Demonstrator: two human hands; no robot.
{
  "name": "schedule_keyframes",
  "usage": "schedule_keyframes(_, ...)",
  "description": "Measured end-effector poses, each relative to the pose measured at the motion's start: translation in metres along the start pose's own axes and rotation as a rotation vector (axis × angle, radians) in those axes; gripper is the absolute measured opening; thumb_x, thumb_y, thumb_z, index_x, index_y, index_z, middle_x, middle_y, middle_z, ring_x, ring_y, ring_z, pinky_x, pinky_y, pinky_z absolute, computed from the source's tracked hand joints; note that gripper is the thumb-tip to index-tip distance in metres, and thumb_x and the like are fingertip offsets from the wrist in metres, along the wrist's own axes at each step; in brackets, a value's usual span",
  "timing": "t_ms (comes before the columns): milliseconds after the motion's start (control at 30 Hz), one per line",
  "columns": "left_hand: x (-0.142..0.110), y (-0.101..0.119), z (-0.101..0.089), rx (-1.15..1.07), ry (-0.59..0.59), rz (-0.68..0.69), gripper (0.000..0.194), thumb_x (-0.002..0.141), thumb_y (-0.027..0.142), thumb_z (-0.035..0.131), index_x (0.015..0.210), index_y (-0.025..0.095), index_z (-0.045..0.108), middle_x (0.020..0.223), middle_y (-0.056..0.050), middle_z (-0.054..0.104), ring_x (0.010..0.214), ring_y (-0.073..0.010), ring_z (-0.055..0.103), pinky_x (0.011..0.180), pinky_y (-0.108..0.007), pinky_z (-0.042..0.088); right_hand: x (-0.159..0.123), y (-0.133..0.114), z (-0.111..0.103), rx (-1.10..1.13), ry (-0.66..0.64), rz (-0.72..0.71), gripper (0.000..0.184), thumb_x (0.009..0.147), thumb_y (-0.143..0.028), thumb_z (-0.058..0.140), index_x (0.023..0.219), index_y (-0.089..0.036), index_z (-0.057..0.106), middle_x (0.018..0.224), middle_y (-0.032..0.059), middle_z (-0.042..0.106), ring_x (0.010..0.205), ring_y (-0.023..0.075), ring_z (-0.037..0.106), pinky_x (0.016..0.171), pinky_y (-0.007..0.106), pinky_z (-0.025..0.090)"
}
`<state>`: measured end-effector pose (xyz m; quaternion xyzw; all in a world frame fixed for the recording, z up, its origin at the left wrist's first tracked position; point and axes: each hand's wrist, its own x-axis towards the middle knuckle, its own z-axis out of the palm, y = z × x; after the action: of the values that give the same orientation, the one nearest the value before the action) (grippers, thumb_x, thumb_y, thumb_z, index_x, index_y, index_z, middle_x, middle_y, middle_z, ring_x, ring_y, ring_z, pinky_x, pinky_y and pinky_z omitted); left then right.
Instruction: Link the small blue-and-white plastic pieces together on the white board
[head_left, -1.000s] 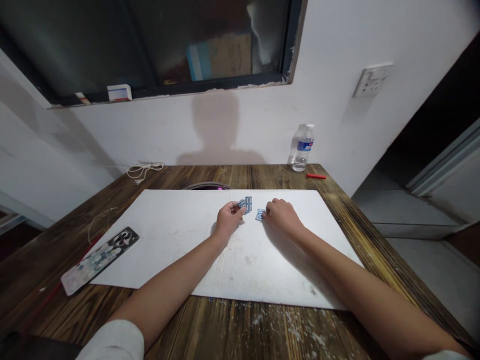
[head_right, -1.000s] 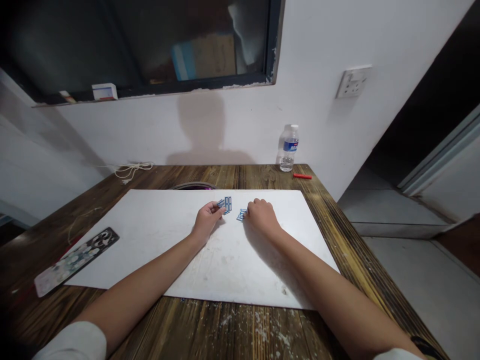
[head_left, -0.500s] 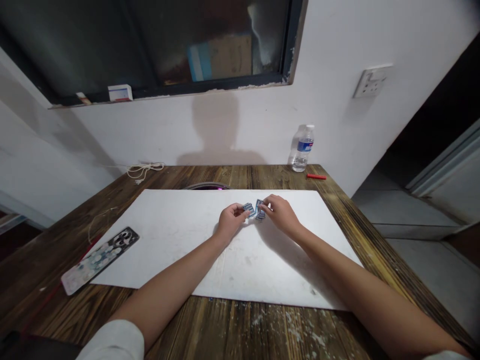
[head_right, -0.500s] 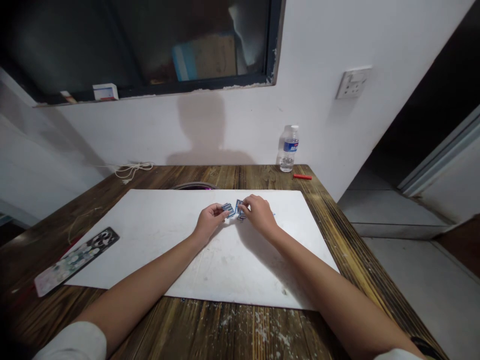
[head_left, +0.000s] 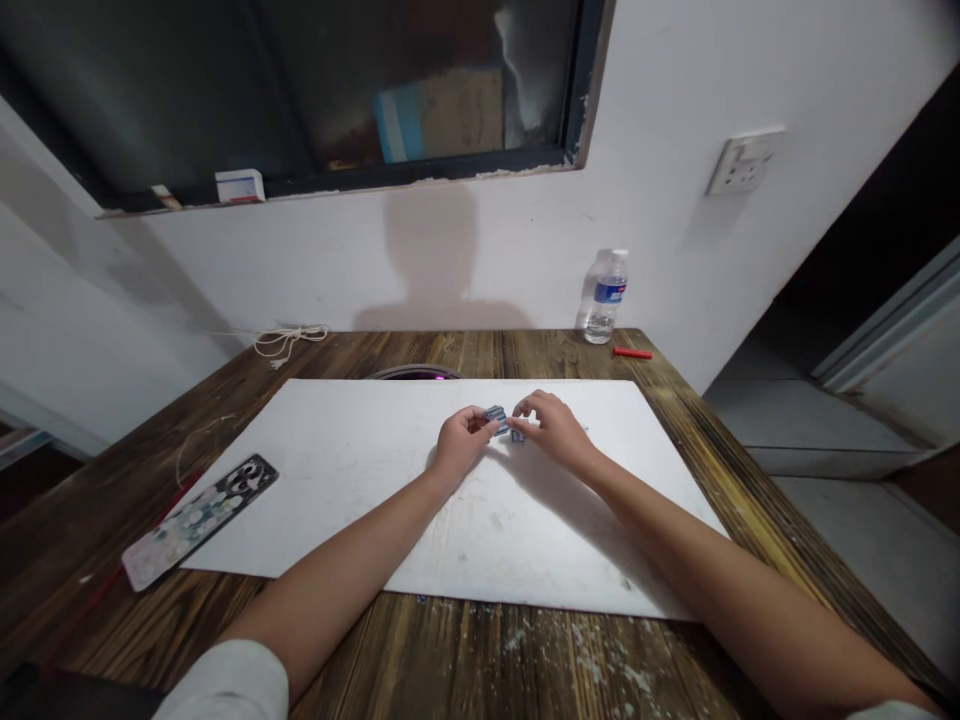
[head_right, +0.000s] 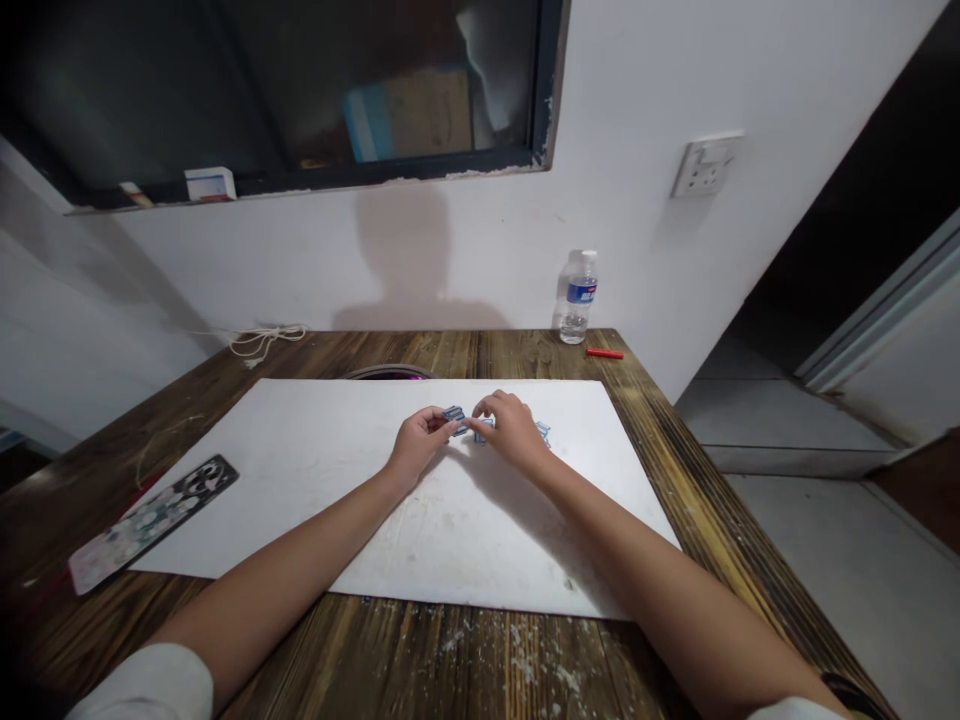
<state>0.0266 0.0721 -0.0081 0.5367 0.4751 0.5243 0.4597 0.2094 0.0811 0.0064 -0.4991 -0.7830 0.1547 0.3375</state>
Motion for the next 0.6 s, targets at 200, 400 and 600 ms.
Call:
schedule_keyframes(200, -0.001, 0.000, 0.000, -0.010, -0.043, -0.016, 0.034, 0.059, 0.041, 0.085, 0.073, 0.015, 0.068, 0.070, -0.002, 0.067, 0.066, -0.0137, 0.059, 0.063, -0.025, 0.046, 0.002, 0.004, 0.005, 0.239, -0.061, 0.039, 0.031, 0.089, -0.045, 0.060, 0.072, -0.019, 0.064, 0.081, 0.0032, 0.061, 0.075, 0.0164, 0.054, 0.070, 0.028, 0.040)
schedule_keyframes(400, -0.002, 0.005, 0.001, -0.031, -0.009, -0.014, 0.032, 0.059, 0.039, 0.085, 0.071, 0.015, 0.066, 0.066, 0.000, 0.064, 0.061, -0.0113, 0.055, 0.060, -0.024, 0.045, 0.004, 0.004, 0.001, 0.173, -0.037, 0.069, 0.013, 0.087, -0.026, 0.060, 0.076, -0.019, 0.064, 0.082, 0.0018, 0.062, 0.077, 0.0163, 0.054, 0.071, 0.027, 0.038)
schedule_keyframes(600, -0.002, 0.007, 0.001, -0.046, 0.048, -0.022, 0.033, 0.059, 0.041, 0.084, 0.073, 0.016, 0.067, 0.067, -0.001, 0.065, 0.059, -0.0111, 0.055, 0.056, -0.023, 0.046, 0.003, 0.010, -0.005, -0.177, -0.114, 0.132, 0.015, 0.088, -0.025, 0.060, 0.079, -0.019, 0.070, 0.087, 0.0071, 0.065, 0.083, 0.0208, 0.056, 0.070, 0.030, 0.034)
